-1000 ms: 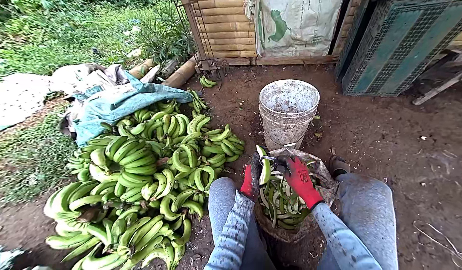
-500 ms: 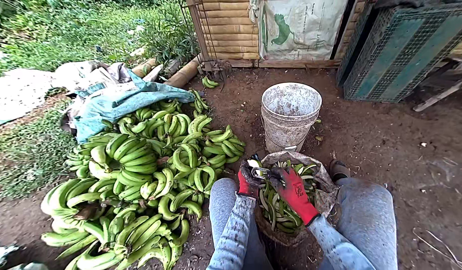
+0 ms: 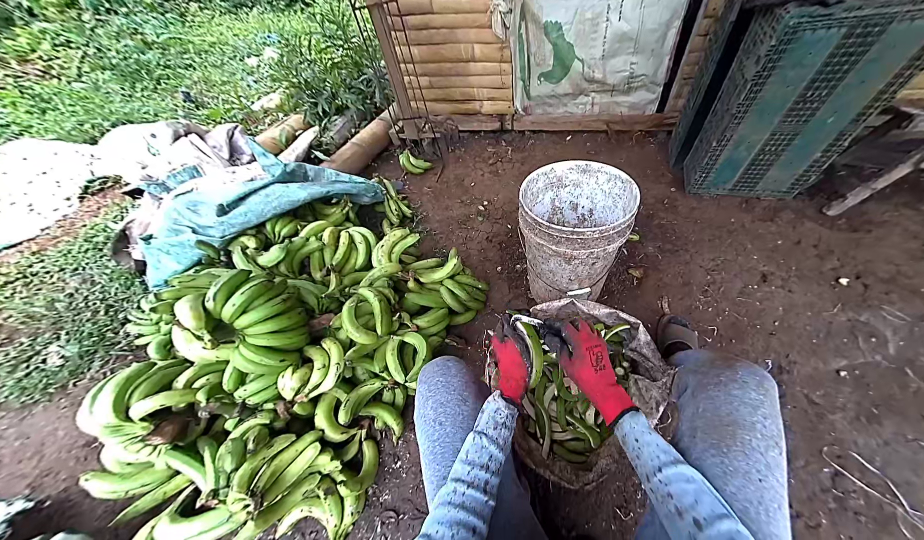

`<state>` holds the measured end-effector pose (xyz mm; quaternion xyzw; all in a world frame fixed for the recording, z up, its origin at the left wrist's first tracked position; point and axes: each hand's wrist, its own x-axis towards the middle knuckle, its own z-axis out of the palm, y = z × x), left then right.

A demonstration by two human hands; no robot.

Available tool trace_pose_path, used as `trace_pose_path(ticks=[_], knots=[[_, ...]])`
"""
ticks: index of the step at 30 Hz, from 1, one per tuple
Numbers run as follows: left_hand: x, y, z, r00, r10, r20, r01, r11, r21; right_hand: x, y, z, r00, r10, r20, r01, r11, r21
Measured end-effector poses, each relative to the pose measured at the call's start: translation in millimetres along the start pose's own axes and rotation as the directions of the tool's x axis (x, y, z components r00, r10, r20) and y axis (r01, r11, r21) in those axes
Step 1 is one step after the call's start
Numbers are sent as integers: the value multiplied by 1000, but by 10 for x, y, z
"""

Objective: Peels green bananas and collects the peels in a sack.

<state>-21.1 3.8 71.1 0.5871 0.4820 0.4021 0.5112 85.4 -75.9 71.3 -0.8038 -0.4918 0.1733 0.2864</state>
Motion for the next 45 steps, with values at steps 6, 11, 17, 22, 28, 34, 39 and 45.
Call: trace_pose_path(ticks=[6,11,17,22,28,34,39,45], knots=[[-74,76,-34,958,-49,284,-79,904,420,147,140,49,987,153,45,-156,985,75],[57,-67,24,977,-115,181,113,993,20,177,240,-34,984,152,-93,-129,967,220],[383,-100,-244,846,-88,525,514,393,-763,-108,209,-113,938,-345,22,320,890,323],[188,-151,-181,907,-11,420,255,809,-530,-48,118,-74,970,-239,-45,242,966,86],[-38,-186,-105,964,-174,200,201,972,-123,57,124,95,997,66,-38,-65,998,25],[66,30,-134,992,14,126,-85,812,577,87,294,-106,962,144,-232,-100,977,188],[909,1303,321,804,589,-84,-557,795,241,60,339,-261,960,270,-72,-252,948,195],[1016,1417,933,759,531,377,-650,660,376,-24,572,-627,886,392,-246,-332,909,252]])
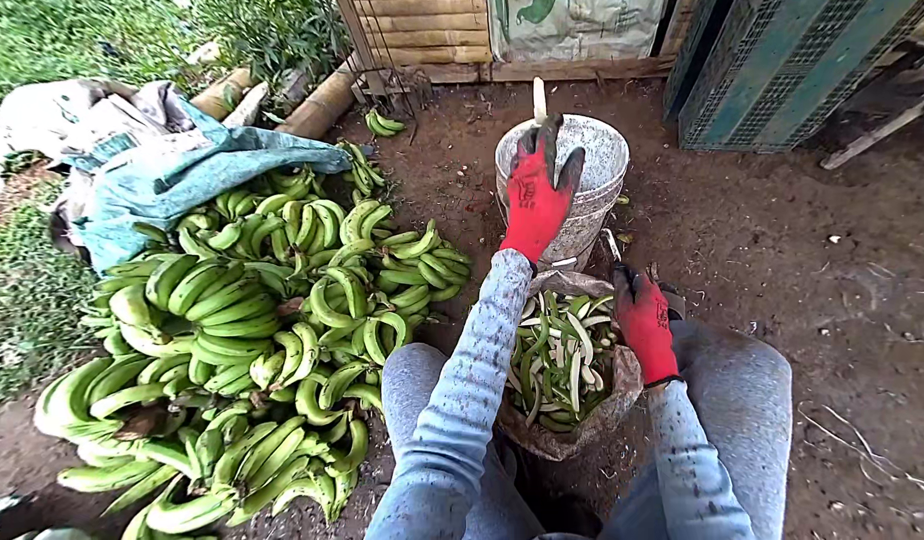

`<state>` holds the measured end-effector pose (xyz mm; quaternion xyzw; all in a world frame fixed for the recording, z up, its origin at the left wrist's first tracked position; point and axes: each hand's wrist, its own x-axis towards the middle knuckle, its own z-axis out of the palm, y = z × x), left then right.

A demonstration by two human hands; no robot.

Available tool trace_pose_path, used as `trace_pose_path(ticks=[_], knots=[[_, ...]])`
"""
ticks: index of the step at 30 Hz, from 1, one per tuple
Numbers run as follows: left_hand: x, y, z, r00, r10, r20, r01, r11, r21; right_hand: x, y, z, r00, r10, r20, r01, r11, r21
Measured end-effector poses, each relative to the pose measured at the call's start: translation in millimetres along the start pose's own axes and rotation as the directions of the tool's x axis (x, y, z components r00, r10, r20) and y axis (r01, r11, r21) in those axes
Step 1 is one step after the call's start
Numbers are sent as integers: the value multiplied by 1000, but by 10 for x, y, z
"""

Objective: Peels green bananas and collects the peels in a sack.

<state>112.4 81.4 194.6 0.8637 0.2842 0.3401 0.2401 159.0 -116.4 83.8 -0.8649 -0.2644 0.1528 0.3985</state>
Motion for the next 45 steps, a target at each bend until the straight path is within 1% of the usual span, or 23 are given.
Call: trace_pose_path(ticks=[2,5,6,9,11,13,14,15,17,19,20,21,23,24,26,29,31,33,36,38,40,42,45], knots=[[-722,-359,591,925,-10,380,-21,997,78,45,137,-34,994,89,-61,-86,995,55],[-1900,-896,1477,591,-156,792,-119,954,277,92,363,146,970,239,-52,-236,970,53],[-2184,-1023,1607,500,-242,832,-133,927,350,104,428,229,958,286,-25,-287,958,-2],[-2387,-1251,1426,456,-498,738,-29,820,572,146,640,333,923,385,-2,-377,902,-211],[-2239,-1322,1040,344,-661,667,91,730,677,122,754,297,885,465,-5,-446,846,-292],[-2025,-1269,660,221,-666,712,79,740,668,109,864,297,860,510,9,-476,808,-348],[-1925,-1223,531,201,-617,761,71,784,617,90,926,332,851,524,33,-477,797,-371],[-1846,-1228,448,240,-554,797,89,830,550,57,987,386,844,533,62,-471,792,-388],[-1772,-1328,324,458,-509,729,219,859,463,-29,1064,471,846,524,100,-458,810,-365],[-1757,-1450,235,683,-611,400,383,766,516,-39,1051,483,859,502,103,-451,836,-312],[-1767,-1560,217,685,-679,264,459,684,567,-28,1022,479,867,488,101,-443,847,-294],[-1822,-1688,223,611,-766,201,543,590,598,-23,977,472,877,470,97,-429,858,-282],[-2000,-1835,251,428,-874,230,658,476,584,-25,853,430,911,406,77,-383,900,-209],[-2031,-1820,240,413,-875,253,715,484,505,-23,762,366,930,364,54,-351,921,-166],[-2023,-1714,162,538,-824,179,791,567,229,-44,566,137,956,295,-7,-294,951,-96],[-1942,-1345,-348,700,-714,3,709,695,-121,-84,271,-342,968,186,-171,-174,981,83],[-1969,-1230,-682,742,-668,-59,662,743,-95,-52,183,-589,959,152,-237,-121,983,140],[-1989,-1240,-742,726,-687,6,684,724,91,38,171,-607,979,154,-130,-152,988,26],[-1882,-1177,-475,630,-754,186,664,647,375,108,231,-318,988,148,54,-124,941,-314],[-1835,-996,-422,706,-676,213,575,722,385,31,185,-213,996,83,28,-68,928,-365],[-1850,-867,-535,857,-506,99,467,843,266,-82,43,-196,997,-72,17,73,935,-346],[-1858,-724,-828,946,-311,-87,322,931,173,-151,-78,-153,961,-202,187,250,923,-293],[-1967,-753,-1427,928,-123,-351,183,973,142,-44,16,46,823,-19,567,300,864,-405]])
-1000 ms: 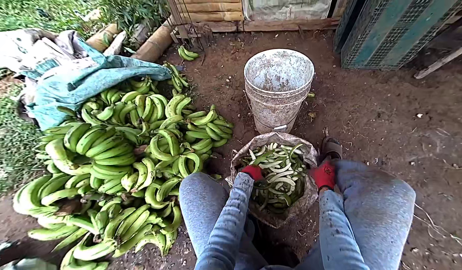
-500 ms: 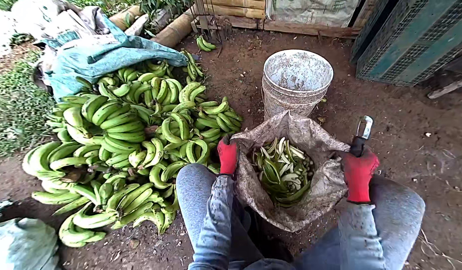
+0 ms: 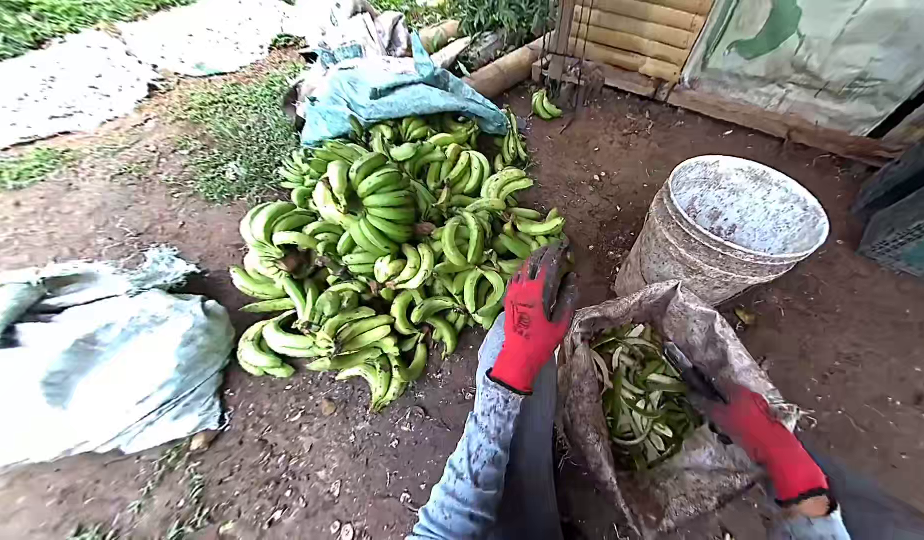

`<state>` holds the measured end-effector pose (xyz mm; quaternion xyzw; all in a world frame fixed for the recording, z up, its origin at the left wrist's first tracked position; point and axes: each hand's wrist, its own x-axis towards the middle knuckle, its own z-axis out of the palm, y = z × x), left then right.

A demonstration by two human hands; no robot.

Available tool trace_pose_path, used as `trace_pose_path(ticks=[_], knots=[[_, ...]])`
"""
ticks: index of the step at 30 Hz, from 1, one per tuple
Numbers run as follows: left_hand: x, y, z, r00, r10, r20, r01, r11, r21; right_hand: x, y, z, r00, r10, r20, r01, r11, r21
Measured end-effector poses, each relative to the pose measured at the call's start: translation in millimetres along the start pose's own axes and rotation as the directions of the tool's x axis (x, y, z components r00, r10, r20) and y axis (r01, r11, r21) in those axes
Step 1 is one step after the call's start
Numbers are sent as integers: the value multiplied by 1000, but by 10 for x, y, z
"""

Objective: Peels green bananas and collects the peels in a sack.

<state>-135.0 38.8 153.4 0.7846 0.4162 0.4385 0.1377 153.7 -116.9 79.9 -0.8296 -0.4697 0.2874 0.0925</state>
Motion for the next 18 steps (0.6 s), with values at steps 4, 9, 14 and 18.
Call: trace_pose_path(ticks=[4,9,14,18], knots=[[-218,-1145,-421,932,-346,-104,361,902,236,113,164,-16,982,108,-158,-128,984,-127],[-291,-2514,-503,430,-886,174,601,425,677,-31,10,-300,995,7,-102,2,996,84],[-501,-3128,-325,354,-925,142,615,344,709,-13,-85,-101,997,-7,-81,19,987,157],[-714,-2809,-545,462,-883,84,725,431,537,-10,-257,106,986,-91,-137,119,970,211]])
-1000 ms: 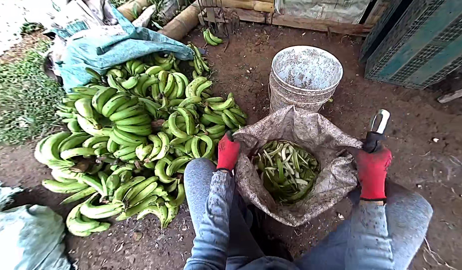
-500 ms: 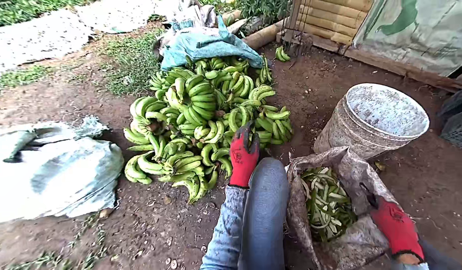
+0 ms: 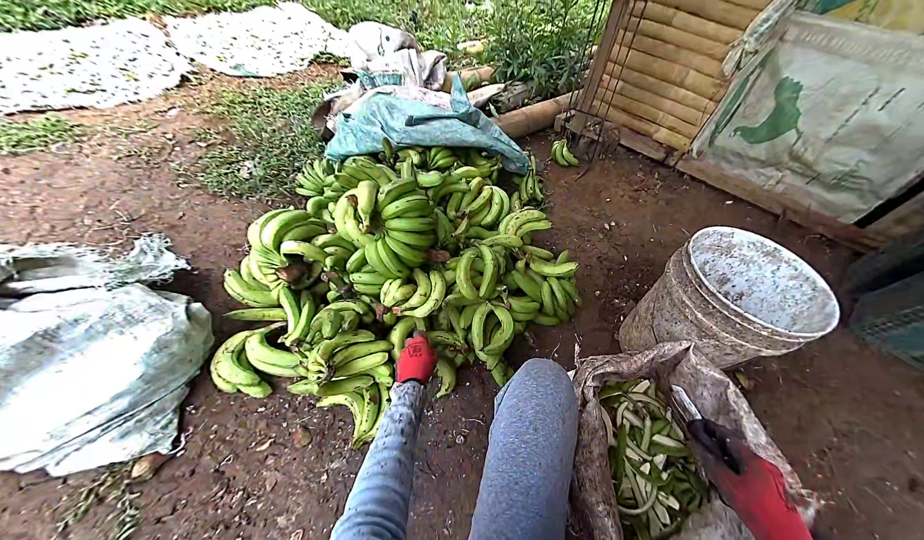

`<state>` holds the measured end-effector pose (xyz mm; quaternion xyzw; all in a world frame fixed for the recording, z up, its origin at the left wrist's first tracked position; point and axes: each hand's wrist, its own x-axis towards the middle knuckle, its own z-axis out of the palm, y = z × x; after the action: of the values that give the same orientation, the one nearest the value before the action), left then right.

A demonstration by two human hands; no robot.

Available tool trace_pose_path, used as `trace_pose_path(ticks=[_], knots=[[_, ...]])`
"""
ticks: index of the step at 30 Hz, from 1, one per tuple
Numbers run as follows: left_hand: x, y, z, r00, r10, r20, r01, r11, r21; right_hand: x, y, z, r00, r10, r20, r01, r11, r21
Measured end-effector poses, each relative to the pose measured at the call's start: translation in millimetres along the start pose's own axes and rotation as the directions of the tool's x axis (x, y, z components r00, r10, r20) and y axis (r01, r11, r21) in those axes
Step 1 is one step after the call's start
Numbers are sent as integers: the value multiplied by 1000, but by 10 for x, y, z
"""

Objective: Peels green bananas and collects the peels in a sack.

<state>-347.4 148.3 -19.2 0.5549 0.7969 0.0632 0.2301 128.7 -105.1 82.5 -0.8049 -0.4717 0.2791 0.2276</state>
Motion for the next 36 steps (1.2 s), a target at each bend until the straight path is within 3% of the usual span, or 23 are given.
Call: trace_pose_path(ticks=[5,8,12,15,17,18,19,21,24,25,26,28,30,33,36], knots=[[-731,-67,-326,969,82,-234,-110,988,-107,-66,-545,208,990,-144,-4,143,983,116],[-1186,83,-540,851,162,-499,-332,903,-273,-146,-1008,334,977,-211,9,200,939,279],[-1800,644,-801,616,243,-749,-663,673,-327,-176,-1612,388,962,-271,18,229,843,487],[-2117,1162,-836,421,294,-858,-869,402,-289,-188,-2005,215,959,-277,56,132,614,778],[-2268,1538,-768,380,331,-864,-923,200,-329,-172,-2117,31,962,-274,26,104,450,887],[-2325,1712,-728,409,364,-837,-911,117,-395,-151,-2103,-84,965,-260,-26,134,410,902],[-2365,1854,-686,474,411,-779,-866,58,-496,-116,-2023,-213,963,-257,-81,186,418,889],[-2359,2041,-559,633,521,-573,-695,55,-717,-59,-1769,-452,945,-263,-194,311,542,780],[-2284,2267,-127,853,505,-133,-230,135,-964,27,-1265,-614,908,-294,-299,413,747,521],[-2296,2329,-1,857,514,48,-55,182,-982,59,-1101,-610,903,-310,-299,419,790,447],[-2335,2367,145,813,552,188,59,244,-968,62,-954,-597,906,-320,-277,410,827,384],[-2453,2428,471,688,641,342,170,316,-934,75,-662,-525,940,-292,-176,332,903,272],[-2543,2450,847,593,670,447,324,310,-894,48,-401,-370,972,-224,-67,232,956,182],[-2602,2437,1287,556,689,464,464,206,-862,24,-122,-189,988,-151,28,150,987,60],[-2533,2447,1345,513,724,461,554,131,-822,81,23,-98,993,-106,51,103,994,47]])
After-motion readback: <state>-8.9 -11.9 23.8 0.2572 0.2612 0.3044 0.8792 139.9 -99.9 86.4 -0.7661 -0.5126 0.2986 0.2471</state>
